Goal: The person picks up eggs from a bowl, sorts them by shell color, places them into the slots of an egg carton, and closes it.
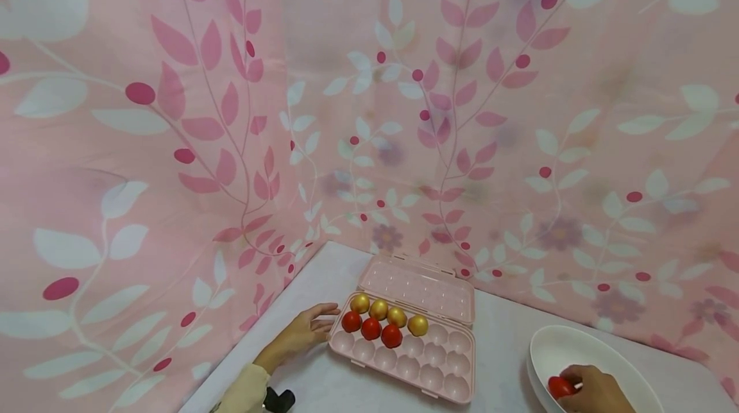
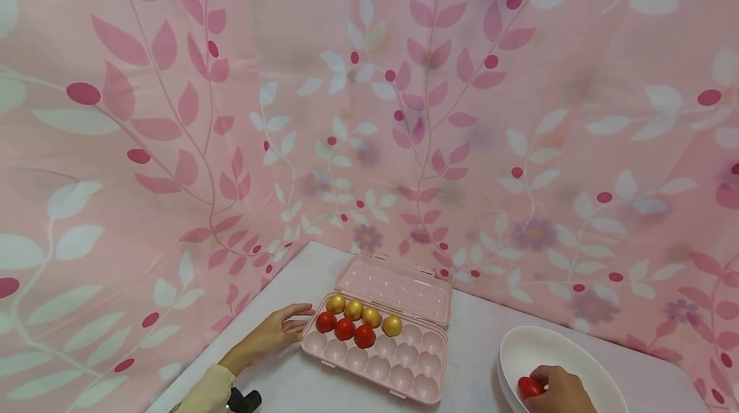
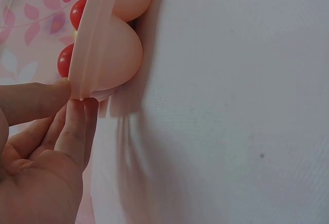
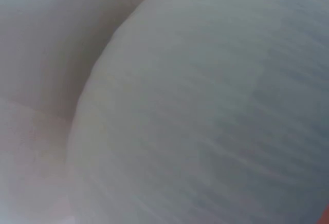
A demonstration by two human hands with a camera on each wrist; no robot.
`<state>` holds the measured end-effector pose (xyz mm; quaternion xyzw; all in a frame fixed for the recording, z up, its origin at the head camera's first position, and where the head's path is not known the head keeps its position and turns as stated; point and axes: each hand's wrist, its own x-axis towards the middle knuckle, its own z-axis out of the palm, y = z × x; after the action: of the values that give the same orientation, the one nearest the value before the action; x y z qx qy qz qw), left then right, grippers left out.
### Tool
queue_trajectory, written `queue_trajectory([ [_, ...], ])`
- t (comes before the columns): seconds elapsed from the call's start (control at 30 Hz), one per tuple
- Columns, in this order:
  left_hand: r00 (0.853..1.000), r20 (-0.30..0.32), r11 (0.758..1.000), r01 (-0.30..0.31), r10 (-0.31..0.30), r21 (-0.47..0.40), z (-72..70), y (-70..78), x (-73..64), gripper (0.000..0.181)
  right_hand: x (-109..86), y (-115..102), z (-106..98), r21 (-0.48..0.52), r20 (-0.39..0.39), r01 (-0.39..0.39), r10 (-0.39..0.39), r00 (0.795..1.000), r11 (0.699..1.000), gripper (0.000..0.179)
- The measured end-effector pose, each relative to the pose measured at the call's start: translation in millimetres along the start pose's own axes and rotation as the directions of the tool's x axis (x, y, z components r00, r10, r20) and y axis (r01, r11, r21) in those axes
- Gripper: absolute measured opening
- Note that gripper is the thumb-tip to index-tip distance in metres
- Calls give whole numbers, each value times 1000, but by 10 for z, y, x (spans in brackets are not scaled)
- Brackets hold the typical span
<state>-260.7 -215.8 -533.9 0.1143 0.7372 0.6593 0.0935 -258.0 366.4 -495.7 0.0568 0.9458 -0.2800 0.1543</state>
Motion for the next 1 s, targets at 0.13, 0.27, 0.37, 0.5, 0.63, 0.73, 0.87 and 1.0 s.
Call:
queue_trajectory([
  [0.13,1000,2,1000,8,-8,4,-9,-20,3,62,14,-13,-4,6,-26,19,-18,999,1000,61],
  [0.27,1000,8,1000,3,-4,6,-22,-39,3,62,1,-60,-43,-12,-61,71,-72,996,997,65],
  [0.37,1000,18,1000,-14,14,4,-33,-48,6,62,-29,-121,-82,-42,-95,115,-119,988,992,66],
  [0.5,999,24,1000,-30,30,-4,-45,-49,15,62,-88,-226,-122,-90,-154,171,-184,971,981,63],
  [0.63,999,22,999,-34,34,-4,-45,-42,22,62,-153,-347,-144,-136,-271,250,-278,921,959,59],
  [0.73,999,19,999,-35,35,-11,-42,-41,18,62,-199,-446,-134,-155,-366,302,-339,867,941,54],
  [0.87,999,19,999,-31,32,-17,-36,-38,6,62,-238,-593,-77,-115,-452,354,-366,813,928,51],
  [1.0,999,20,1000,-31,31,1,-28,-32,-2,62,-235,-753,-2,-69,-503,397,-376,779,915,48],
])
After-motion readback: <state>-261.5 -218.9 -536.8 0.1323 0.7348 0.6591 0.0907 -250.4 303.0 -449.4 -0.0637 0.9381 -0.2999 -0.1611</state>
